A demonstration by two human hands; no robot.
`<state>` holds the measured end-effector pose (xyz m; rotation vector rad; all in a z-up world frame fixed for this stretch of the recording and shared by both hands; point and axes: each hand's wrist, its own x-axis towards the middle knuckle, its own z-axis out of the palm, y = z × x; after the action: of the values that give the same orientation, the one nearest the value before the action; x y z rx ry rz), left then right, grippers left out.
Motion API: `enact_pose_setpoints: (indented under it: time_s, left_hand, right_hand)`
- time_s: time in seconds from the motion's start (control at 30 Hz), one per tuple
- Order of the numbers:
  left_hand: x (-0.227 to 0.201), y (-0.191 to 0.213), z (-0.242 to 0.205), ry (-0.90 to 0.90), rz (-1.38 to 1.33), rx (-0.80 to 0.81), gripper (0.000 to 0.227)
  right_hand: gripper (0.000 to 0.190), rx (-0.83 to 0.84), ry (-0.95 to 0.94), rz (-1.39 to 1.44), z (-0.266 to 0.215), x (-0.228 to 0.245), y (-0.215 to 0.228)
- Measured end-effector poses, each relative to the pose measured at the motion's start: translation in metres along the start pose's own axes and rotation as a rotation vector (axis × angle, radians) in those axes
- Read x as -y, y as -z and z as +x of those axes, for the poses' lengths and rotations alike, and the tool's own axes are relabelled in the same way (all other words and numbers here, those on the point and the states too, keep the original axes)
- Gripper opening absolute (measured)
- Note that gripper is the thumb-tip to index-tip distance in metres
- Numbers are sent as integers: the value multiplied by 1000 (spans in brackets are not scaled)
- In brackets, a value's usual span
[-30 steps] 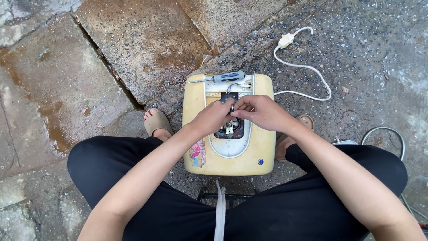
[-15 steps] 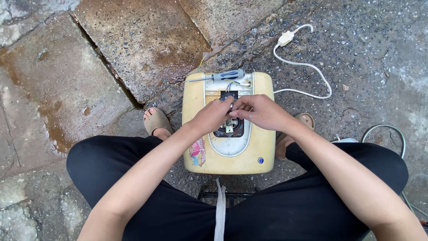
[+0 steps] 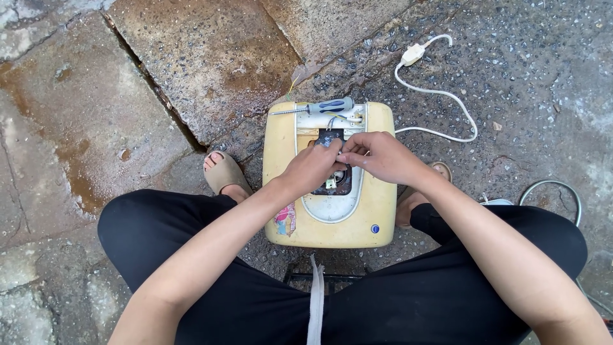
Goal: The person is unscrewing a heating element and disconnecting wires from a small yellow appliance.
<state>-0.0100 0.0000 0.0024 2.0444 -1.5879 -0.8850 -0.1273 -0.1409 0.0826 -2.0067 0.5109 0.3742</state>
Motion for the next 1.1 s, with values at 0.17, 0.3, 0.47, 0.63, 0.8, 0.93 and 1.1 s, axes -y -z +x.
enact_pose_setpoints:
  time_s: [0.17,0.3,0.47,0.63,0.8,0.93,1.1]
  left_hand:
    - [3,-6,3,7,12,1,27]
    - [-2,0,3,33,-3,15,27]
    - [-4,-1,1,51,7,7,30]
    - [4,-2,8,43,-76,15,30]
    - [-3,8,4,46,-146,23,25]
    - [-8,17,-2,50,-151,32,25]
    - [3,12,2,7,-182,51,22]
  right_hand:
    - [25,-3,7,14,0,0,0]
    - [25,-12,4,16,2,-1,0]
    - [25,-15,1,31,2,-1,0]
    - [26,-30,11,40,1,0,3]
    - [24,-35,24,30,2,-4,1]
    - [22,-46,31,39,1,0,2]
    - [21,-28,38,51,-1,1,-1]
